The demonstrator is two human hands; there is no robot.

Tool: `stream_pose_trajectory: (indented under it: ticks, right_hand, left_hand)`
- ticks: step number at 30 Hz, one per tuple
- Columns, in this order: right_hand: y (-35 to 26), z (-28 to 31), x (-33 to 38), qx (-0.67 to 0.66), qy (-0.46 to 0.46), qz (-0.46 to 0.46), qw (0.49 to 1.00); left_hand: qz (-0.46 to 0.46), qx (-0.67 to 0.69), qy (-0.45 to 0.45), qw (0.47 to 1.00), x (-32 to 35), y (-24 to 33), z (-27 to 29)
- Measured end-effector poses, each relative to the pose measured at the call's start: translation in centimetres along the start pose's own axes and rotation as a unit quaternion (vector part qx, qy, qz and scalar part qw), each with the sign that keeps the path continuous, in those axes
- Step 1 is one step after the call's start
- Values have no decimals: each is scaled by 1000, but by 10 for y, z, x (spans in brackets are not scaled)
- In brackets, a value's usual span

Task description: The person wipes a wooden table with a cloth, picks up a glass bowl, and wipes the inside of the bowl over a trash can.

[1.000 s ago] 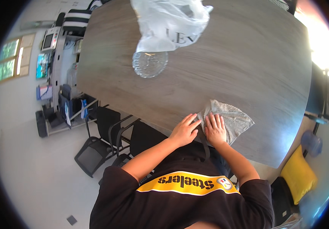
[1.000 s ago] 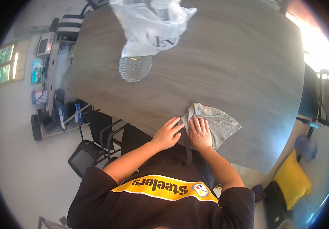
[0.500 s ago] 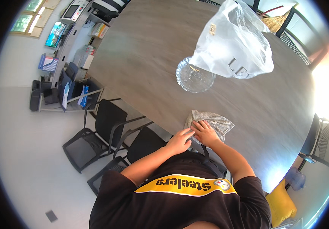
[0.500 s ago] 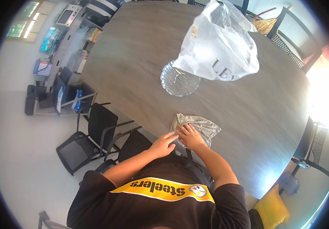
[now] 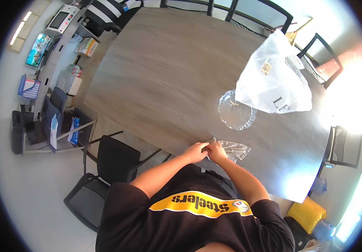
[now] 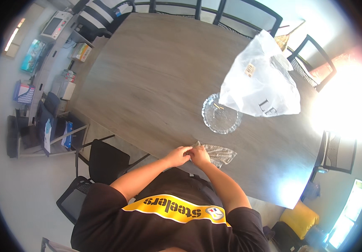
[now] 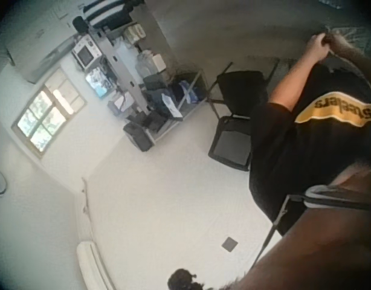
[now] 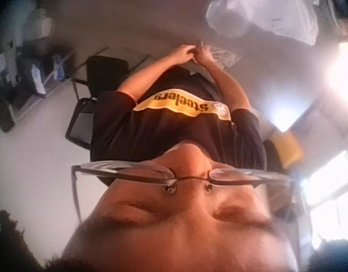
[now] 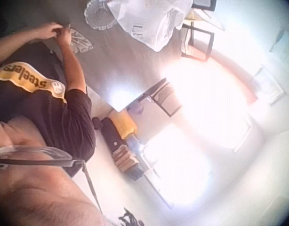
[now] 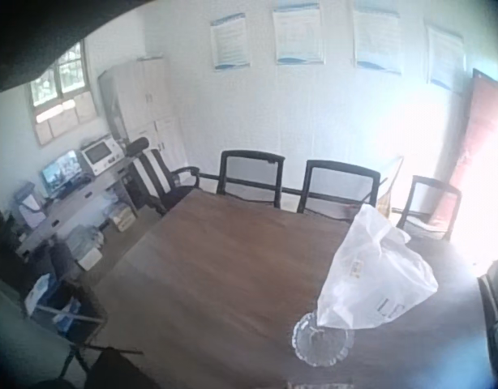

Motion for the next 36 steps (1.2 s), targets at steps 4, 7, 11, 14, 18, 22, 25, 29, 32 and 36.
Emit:
stream_pose_trajectory:
  ticks: [4, 7, 11, 14, 18, 22, 25, 29, 32, 36]
  right_hand:
    - [0, 1, -15, -381, 54, -189, 904]
    - [61, 57, 18, -532, 241, -288, 759]
    - [100, 107, 41, -552, 272, -263, 743]
    - [113, 117, 41, -408, 242, -250, 844]
    - [74, 85, 39, -16, 176, -69, 982]
    - [-26, 15, 38, 98, 86, 35, 991]
    - [-41, -12, 17, 151, 42, 20, 987]
    - [-56, -38, -16, 145, 6, -1, 989]
    - [-82, -65, -40, 151, 1, -1, 989]
    - [-130, -121, -95, 154, 38, -49, 986]
  left_hand:
    - [-7, 1, 62, 998, 12, -50, 14]
    - [47, -25, 15, 998, 33, -50, 24]
    - [75, -25, -48, 996, 61, -60, 15]
    - [87, -34, -59, 994, 70, -53, 13]
    - [95, 16, -41, 994, 76, -37, 19]
    - [117, 29, -33, 992, 106, -63, 19]
    - [123, 24, -21, 992, 112, -90, 44]
    - [132, 68, -17, 989, 110, -130, 85]
    - [106, 90, -12, 990, 103, -170, 113]
    - [44, 41, -21, 998, 95, -223, 174]
Point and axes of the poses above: each hand's wrist, its own x-axis away from the middle knuckle, its own z-axis out of the back of the hand, y = z × x, the point moved 9 cm from there along -x, towards the middle knuckle, and after that the axes turned 15 degrees about -x, right-handed, at the moved point
